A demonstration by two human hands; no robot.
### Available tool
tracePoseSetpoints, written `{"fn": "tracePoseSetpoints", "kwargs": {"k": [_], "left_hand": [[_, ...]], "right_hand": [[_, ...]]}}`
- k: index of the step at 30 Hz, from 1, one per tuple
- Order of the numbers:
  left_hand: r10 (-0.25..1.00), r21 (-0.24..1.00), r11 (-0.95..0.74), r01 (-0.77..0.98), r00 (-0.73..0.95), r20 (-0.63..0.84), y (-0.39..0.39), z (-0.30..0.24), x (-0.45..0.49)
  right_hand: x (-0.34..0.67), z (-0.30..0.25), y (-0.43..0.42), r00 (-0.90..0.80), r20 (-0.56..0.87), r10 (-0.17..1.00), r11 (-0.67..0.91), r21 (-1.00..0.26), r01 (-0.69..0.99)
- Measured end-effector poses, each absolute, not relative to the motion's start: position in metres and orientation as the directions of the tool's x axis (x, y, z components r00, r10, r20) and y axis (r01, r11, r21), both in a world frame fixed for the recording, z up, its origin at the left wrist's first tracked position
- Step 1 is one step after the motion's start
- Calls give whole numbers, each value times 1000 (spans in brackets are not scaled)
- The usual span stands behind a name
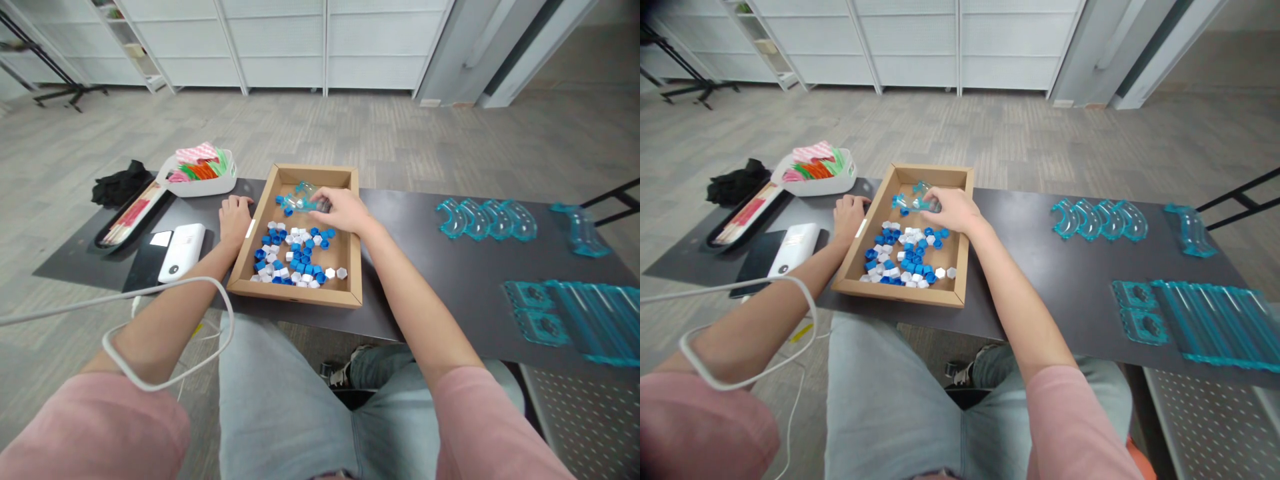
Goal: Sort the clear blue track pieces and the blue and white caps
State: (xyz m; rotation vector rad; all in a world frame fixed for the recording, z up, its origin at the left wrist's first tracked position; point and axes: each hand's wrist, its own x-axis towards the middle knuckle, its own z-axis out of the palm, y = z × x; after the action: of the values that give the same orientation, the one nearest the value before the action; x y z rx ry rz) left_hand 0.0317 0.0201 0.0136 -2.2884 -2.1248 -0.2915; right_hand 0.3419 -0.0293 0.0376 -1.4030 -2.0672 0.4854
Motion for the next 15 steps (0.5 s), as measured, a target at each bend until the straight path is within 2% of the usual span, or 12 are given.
{"fn": "tracePoseSetpoints", "kwargs": {"k": [3, 6, 8, 11, 15], "left_hand": [[988, 128, -85, 988, 67, 139, 18, 15, 34], [989, 118, -75, 990, 59, 134, 18, 15, 36], [991, 108, -71, 992, 57, 124, 17, 17, 35], [991, 112, -93, 989, 81, 106, 15, 22, 30], [996, 86, -28, 996, 20, 90, 8, 34, 39]], "right_hand": [[347, 28, -24, -179, 294, 939, 344, -825, 447], [351, 28, -18, -116, 256, 960, 269, -956, 115], [355, 36, -17, -75, 238, 968, 235, -971, -50], [363, 53, -24, 2, 225, 974, 220, -952, -211], [384, 73, -55, 53, 154, 987, 162, -956, -243]]}}
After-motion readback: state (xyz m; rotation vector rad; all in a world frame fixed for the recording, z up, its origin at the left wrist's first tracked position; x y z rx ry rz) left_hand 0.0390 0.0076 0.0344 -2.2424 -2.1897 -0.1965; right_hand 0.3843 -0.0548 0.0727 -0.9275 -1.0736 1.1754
